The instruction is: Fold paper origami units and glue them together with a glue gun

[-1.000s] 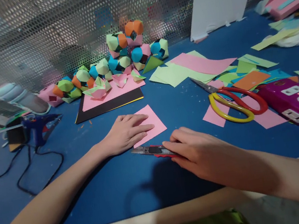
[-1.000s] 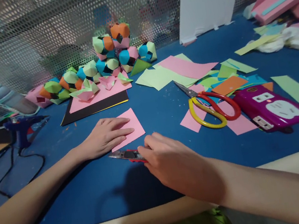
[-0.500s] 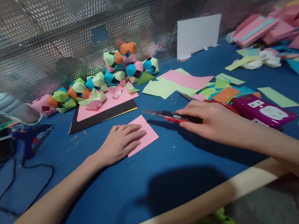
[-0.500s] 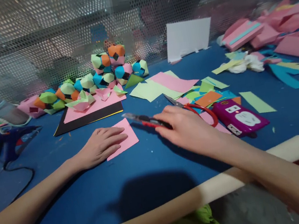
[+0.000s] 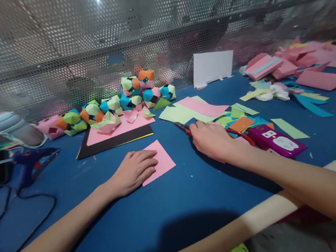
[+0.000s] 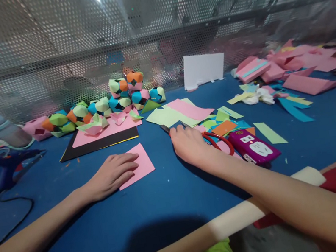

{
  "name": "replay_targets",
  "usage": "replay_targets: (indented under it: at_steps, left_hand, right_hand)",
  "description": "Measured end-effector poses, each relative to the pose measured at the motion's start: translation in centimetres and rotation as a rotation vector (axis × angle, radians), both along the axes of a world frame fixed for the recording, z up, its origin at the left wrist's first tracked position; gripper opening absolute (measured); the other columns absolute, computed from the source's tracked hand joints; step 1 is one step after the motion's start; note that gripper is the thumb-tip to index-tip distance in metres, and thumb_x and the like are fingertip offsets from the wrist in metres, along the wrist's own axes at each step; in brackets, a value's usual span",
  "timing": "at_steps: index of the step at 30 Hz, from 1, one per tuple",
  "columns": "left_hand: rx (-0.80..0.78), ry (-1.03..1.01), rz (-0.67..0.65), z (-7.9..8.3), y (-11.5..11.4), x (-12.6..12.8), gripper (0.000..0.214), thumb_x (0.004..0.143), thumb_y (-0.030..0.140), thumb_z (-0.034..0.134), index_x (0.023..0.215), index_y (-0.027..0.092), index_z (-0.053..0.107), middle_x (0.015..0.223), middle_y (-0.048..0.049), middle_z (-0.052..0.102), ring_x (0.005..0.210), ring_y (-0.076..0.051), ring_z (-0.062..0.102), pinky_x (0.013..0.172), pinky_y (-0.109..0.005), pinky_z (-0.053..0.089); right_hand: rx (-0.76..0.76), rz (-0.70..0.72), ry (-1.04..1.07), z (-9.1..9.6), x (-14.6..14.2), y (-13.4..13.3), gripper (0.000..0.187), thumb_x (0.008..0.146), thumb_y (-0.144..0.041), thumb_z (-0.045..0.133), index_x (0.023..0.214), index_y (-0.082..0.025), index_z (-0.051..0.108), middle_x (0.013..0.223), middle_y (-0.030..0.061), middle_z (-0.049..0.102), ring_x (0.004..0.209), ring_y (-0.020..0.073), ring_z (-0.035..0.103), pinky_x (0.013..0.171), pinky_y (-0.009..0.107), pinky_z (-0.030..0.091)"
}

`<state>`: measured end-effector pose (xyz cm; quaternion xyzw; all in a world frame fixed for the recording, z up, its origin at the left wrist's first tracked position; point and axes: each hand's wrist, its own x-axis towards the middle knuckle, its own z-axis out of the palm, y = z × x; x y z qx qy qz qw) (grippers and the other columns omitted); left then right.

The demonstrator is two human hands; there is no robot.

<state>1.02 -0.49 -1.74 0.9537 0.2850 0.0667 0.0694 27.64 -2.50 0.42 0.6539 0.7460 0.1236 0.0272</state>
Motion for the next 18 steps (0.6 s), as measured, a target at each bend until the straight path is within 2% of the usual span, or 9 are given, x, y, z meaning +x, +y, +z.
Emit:
replay_targets:
  at_steps: [6, 13, 18]
  left_hand:
    - [0.021, -0.039, -0.004, -0.5, 0.1, -0.4, 0.036, 0.097, 0.038, 0.033, 0.115, 0.024, 0.060, 0.136, -0.0077, 0.052, 0.125, -0.022, 0.045, 0.097, -0.038, 0.034]
    - [0.124, -0.068, 0.007, -0.6, -0.1, -0.4, 0.036, 0.096, 0.039, 0.036, 0.114, 0.024, 0.062, 0.126, -0.0106, 0.057, 0.115, -0.023, 0.051, 0.094, -0.041, 0.036]
    - [0.213, -0.107, 0.090, -0.5, -0.3, -0.3, 0.035, 0.095, 0.040, 0.038, 0.108, 0.022, 0.064, 0.121, -0.0109, 0.060, 0.112, -0.024, 0.053, 0.093, -0.042, 0.036]
  right_hand:
    - [0.010, -0.058, -0.040, -0.8, 0.1, 0.0, 0.021, 0.090, -0.014, 0.035, 0.100, -0.009, 0.052, 0.095, 0.0172, 0.061, 0.081, 0.0305, 0.066, 0.063, 0.037, 0.049]
    - [0.069, -0.105, -0.098, -0.7, -0.3, -0.4, 0.020, 0.089, -0.014, 0.036, 0.097, -0.008, 0.053, 0.092, 0.0161, 0.059, 0.076, 0.0289, 0.066, 0.058, 0.034, 0.048]
    - [0.066, -0.080, -0.139, -0.9, -0.2, -1.3, 0.024, 0.090, -0.011, 0.033, 0.094, -0.007, 0.056, 0.088, 0.0173, 0.061, 0.076, 0.0292, 0.067, 0.057, 0.032, 0.047]
